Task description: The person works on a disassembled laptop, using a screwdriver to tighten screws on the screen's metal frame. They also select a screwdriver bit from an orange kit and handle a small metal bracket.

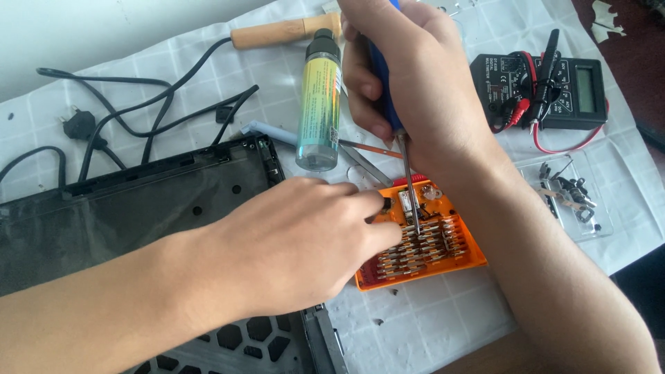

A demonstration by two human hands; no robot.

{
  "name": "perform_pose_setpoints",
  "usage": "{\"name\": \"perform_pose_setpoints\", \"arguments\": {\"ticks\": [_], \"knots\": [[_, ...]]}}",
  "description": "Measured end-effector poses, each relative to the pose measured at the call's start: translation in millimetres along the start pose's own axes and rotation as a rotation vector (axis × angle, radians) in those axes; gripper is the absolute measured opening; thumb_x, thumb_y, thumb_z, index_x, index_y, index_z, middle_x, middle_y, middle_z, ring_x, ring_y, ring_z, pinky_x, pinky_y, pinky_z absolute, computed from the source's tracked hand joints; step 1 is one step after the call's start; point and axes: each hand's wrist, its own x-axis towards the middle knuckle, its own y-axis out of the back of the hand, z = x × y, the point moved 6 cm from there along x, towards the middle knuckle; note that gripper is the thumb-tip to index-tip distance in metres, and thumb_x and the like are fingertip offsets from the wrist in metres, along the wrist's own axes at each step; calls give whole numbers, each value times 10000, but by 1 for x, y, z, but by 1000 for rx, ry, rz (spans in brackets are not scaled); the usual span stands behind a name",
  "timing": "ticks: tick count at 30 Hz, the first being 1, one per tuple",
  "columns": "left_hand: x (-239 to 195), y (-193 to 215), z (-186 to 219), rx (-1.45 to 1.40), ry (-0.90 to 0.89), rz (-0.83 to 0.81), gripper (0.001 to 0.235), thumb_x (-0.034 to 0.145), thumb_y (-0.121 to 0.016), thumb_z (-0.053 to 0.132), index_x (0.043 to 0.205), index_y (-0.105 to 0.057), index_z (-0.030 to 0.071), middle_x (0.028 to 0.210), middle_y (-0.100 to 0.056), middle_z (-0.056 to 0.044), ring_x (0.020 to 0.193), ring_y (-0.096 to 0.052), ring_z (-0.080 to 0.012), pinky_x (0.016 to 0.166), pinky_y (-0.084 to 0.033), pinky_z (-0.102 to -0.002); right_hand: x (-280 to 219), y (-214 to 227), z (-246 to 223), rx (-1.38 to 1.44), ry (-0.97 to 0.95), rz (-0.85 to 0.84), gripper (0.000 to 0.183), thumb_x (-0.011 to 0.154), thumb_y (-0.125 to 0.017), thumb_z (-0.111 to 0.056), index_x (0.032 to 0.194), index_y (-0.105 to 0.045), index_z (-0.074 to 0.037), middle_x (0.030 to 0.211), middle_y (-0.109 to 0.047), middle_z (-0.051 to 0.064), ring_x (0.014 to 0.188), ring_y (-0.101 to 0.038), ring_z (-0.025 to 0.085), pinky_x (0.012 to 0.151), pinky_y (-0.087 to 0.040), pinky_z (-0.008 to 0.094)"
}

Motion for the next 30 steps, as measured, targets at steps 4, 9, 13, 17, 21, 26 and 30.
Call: {"name": "perform_pose_setpoints", "arguments": {"ticks": [4, 9, 13, 17, 21, 26, 30], "knots": [[8, 4, 4, 34, 2, -33, 55, 929, -631, 53, 928, -663, 98, 836, -659, -92, 682, -666, -281, 542, -558, -454, -2, -1, -1, 4, 17, -21, 331, 849, -588, -330, 697, -419, -90, 518, -318, 33, 326, -271, 131, 337, -166, 259], [7, 31, -7, -697, 544, 46, 285, 1014, -693, 381, 873, -685, 134, 596, -701, -5, 401, -553, -121, 473, -477, -295, -11, -3, -8, 78, 156, -77, 266, 890, -563, -280, 755, -413, -107, 554, -355, 48, 413, -285, 137, 375, -265, 259], [2, 14, -15, -738, 626, 7, 297, 996, -705, 359, 811, -662, 132, 590, -745, -11, 444, -676, -157, 613, -552, -298, -23, -15, -14, -183, 287, -202, 527, 978, -451, -444, 581, -437, -98, 485, -404, 21, 412, -407, 106, 415, -308, 227], [-9, 14, -18, -394, 366, 126, 127, 965, -647, 222, 954, -726, 123, 955, -749, -43, 786, -736, -233, 666, -608, -383, -19, -13, -11, -170, 265, -221, 448, 961, -473, -443, 675, -448, -99, 502, -403, 26, 394, -373, 101, 365, -275, 222], [-28, 48, -25, 133, 133, 522, 304, 907, -489, -190, 1084, -720, -100, 965, -681, -286, 860, -668, -396, 570, -637, -399, -4, 1, -4, 96, 197, -70, 188, 891, -537, -184, 735, -490, -91, 502, -331, 48, 324, -300, 148, 300, -175, 275], [-46, 56, -51, 312, 154, 537, 221, 960, -596, -95, 1118, -736, -29, 1119, -728, -225, 1021, -712, -358, 919, -619, -465, 5, 19, -4, 113, 177, 64, 312, 899, -488, -220, 643, -325, -148, 553, -307, 9, 371, -297, 121, 288, -110, 271], [-56, 60, -43, 333, 89, 611, 97, 971, -695, -81, 1048, -748, -54, 1005, -733, -217, 890, -708, -325, 810, -632, -377, 13, 30, -1, 249, 174, 6, 315, 907, -499, -179, 669, -293, -179, 599, -282, -20, 429, -232, 92, 403, -100, 255]]}}
